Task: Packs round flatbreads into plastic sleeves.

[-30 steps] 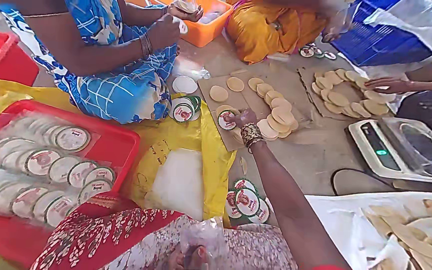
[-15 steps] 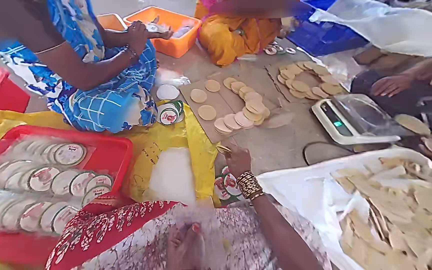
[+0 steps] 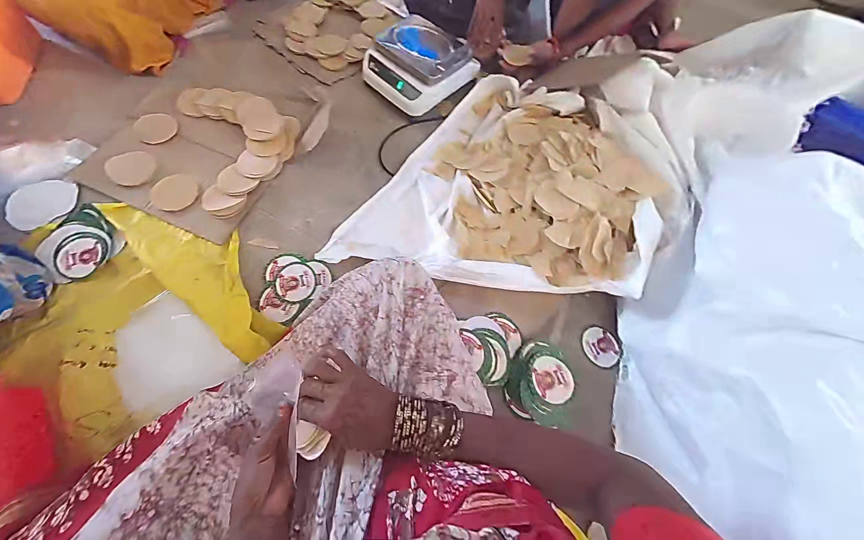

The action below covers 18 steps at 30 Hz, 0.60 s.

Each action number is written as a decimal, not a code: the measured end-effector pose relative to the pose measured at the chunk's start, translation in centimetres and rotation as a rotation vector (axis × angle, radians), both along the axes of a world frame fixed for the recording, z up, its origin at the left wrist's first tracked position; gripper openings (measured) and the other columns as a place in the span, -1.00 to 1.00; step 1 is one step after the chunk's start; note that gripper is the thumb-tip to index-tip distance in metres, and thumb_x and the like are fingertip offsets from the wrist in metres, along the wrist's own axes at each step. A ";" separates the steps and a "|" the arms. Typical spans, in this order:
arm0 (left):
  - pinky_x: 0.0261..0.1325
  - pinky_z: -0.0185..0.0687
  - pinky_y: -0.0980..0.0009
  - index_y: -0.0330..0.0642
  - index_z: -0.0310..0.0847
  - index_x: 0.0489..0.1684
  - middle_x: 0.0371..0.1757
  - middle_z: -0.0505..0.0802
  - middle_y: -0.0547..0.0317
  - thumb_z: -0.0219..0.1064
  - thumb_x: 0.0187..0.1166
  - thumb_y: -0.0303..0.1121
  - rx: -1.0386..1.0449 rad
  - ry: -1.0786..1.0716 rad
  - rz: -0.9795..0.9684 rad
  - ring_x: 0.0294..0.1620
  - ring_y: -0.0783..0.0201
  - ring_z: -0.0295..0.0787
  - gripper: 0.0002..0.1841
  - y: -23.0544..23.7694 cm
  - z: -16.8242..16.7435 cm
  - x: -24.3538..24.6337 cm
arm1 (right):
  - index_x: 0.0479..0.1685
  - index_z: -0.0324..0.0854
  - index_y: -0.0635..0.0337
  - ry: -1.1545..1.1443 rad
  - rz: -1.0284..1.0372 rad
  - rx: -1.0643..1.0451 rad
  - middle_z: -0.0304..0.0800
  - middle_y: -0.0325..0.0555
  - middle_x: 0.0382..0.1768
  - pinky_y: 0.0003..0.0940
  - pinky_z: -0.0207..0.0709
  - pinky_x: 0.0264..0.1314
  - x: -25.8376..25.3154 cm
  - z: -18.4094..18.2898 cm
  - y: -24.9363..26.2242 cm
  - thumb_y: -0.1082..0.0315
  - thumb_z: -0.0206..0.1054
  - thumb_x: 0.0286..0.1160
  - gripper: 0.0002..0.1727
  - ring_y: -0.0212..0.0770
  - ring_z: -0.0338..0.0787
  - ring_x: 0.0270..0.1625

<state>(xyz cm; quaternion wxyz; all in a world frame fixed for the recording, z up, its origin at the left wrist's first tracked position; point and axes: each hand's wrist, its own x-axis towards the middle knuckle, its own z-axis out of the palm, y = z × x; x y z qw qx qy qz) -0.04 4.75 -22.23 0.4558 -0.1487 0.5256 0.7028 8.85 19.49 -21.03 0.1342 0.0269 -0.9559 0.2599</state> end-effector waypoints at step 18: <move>0.02 0.83 0.46 -0.23 0.58 0.02 -0.18 0.91 0.30 0.04 0.76 -0.56 -0.093 0.284 0.004 -0.15 0.45 0.88 -0.81 1.4 -3.2 1.6 | 0.90 -0.02 0.10 -0.929 -1.087 -0.309 -0.02 0.27 0.84 0.43 0.27 0.53 19.2 -3.4 12.7 0.02 0.74 0.06 0.29 0.43 0.10 0.79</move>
